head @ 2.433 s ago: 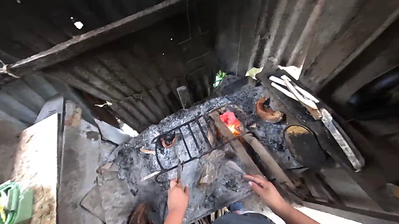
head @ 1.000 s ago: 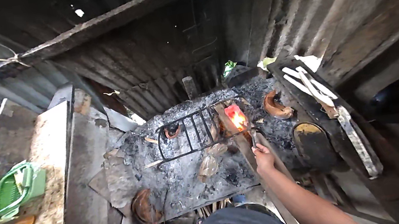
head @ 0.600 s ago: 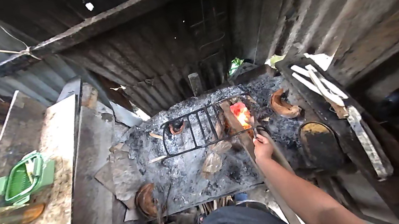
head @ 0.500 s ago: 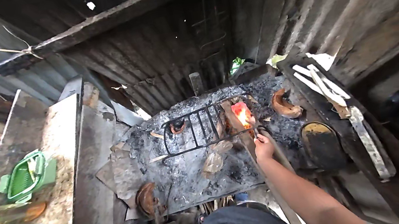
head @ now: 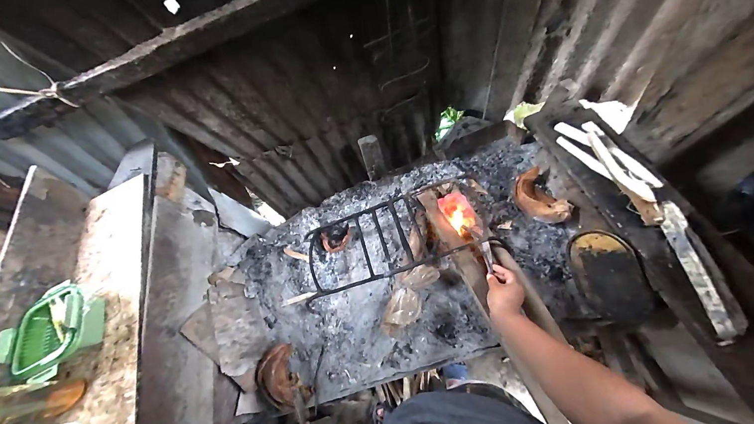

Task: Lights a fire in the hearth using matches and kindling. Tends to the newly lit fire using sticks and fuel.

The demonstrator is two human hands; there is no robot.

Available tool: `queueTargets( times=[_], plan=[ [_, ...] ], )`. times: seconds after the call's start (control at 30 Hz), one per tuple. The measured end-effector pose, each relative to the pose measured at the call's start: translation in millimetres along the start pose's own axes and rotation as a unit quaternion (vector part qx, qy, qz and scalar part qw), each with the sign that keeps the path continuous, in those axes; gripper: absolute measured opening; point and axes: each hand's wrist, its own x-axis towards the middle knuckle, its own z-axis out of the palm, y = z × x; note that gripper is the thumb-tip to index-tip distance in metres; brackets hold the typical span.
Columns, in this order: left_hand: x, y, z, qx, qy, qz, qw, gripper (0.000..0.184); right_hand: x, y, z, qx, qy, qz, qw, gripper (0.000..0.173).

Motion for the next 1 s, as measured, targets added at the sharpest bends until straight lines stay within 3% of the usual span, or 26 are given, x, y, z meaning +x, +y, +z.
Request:
queueTargets(
  times=[0.27, 0.43, 0.53, 0.7, 1.0],
  plan=[
    [6, 1, 3, 0.011, -0.020, 0.001, 1.000, 0.053, 3, -20, 13, 0.175, -0.008, 0.077, 0.982, 0.038],
    [3, 1, -3, 0.012, -0.040, -0.021, 0.999, 0.053, 14, -37, 25, 0.203, -0.018, 0.077, 0.976, 0.039],
    [-2, 1, -9, 0.013, -0.073, -0.036, 0.997, 0.054, 23, -45, 29, 0.182, -0.027, 0.064, 0.981, 0.037],
    [-10, -2, -11, 0.008, -0.072, -0.042, 0.996, 0.053, 38, -48, 33, 0.088, -0.031, 0.026, 0.995, 0.020],
    [-16, -7, -13, 0.017, -0.080, -0.050, 0.995, 0.053, 35, -36, 33, -0.031, -0.035, -0.028, 0.999, 0.026]
  ],
)
